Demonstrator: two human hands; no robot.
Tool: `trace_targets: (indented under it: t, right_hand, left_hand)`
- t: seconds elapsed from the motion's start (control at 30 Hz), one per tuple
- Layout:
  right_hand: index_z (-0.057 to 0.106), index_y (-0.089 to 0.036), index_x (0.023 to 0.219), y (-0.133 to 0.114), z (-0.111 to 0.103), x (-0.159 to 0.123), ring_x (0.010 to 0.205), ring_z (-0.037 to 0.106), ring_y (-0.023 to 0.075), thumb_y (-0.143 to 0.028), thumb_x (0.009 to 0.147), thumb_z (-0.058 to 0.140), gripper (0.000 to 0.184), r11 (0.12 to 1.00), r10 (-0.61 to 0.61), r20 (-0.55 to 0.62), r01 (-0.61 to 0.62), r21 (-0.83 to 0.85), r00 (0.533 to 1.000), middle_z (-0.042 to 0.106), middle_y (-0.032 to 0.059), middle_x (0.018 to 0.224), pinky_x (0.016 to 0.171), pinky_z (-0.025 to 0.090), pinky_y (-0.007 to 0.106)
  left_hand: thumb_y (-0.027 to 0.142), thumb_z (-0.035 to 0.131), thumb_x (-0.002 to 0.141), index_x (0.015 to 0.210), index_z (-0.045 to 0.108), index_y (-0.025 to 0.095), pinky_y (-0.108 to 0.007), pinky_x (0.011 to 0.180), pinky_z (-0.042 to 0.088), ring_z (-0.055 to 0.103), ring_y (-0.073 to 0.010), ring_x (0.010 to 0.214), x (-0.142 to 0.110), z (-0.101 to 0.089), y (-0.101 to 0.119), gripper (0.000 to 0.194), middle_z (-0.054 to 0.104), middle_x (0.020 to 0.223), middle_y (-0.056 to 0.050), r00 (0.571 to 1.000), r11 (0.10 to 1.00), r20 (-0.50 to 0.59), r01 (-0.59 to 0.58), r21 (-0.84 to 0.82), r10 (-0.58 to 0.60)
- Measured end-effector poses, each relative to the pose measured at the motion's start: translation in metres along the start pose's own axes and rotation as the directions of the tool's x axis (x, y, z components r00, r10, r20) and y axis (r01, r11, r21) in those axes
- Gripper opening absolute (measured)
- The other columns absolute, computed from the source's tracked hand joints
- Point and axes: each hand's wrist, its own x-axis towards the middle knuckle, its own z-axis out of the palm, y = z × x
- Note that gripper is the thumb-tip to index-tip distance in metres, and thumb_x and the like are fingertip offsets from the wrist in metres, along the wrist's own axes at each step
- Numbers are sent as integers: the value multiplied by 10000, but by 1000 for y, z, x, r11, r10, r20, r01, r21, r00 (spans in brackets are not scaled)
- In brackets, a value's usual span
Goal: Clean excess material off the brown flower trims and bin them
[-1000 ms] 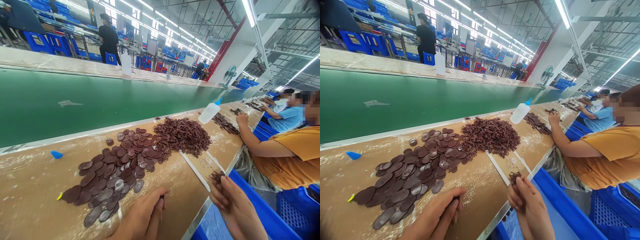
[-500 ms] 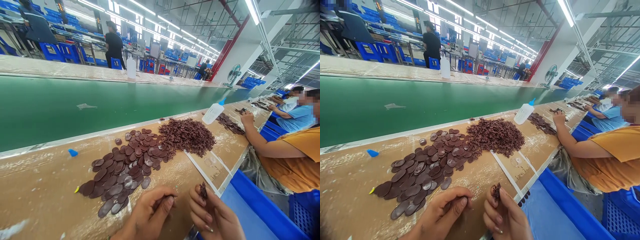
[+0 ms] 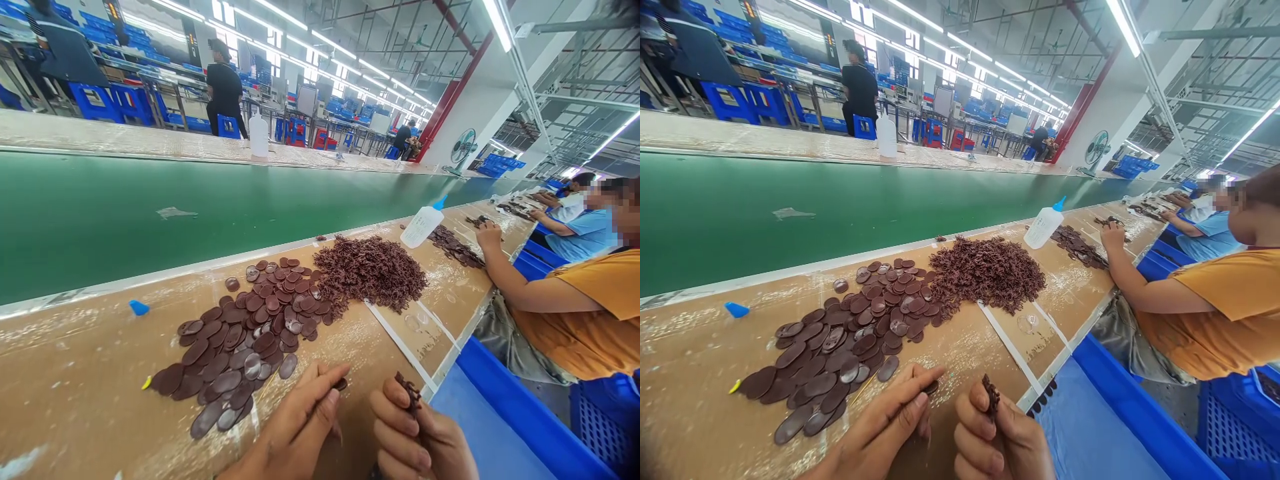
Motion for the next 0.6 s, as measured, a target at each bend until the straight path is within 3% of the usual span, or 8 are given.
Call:
trace_targets:
  t: [0.1,0.23,0.37,0.6]
  right_hand:
    - [597,-156,826,1,-1,1,411,217,0,-264,833,734,175,1000,8,1,-8,21,1000,364,-78,648,392,296,107]
    - [626,-128,859,2,-3,2,426,250,4,-227,846,709,130,998,9,26,-10,56,1000,404,-65,663,386,305,113]
    - [623,-129,846,3,-3,1,422,257,-1,-207,830,717,123,995,8,-20,-6,101,1000,436,-62,661,389,306,108]
    - [564,-164,735,8,-1,-3,373,251,-19,-207,785,730,179,990,15,83,-26,141,996,441,-73,617,390,329,106]
  left_hand:
    - [285,416,985,1333,567,281,-245,744,530,579,-126,805,4,0,4,380,539,946,-19,1000,1000,3,-11,-25,11]
    - [207,523,867,1125,700,223,-207,634,495,567,-124,753,9,3,7,314,538,857,-6,998,996,-20,51,-74,-53]
    - [142,605,755,1012,727,185,-256,754,527,653,-165,857,11,5,6,288,658,893,-35,989,974,-31,134,-182,-142]
    - [221,685,807,1100,690,212,-284,854,554,682,-188,963,8,3,0,294,704,1006,-43,979,948,-16,193,-255,-204]
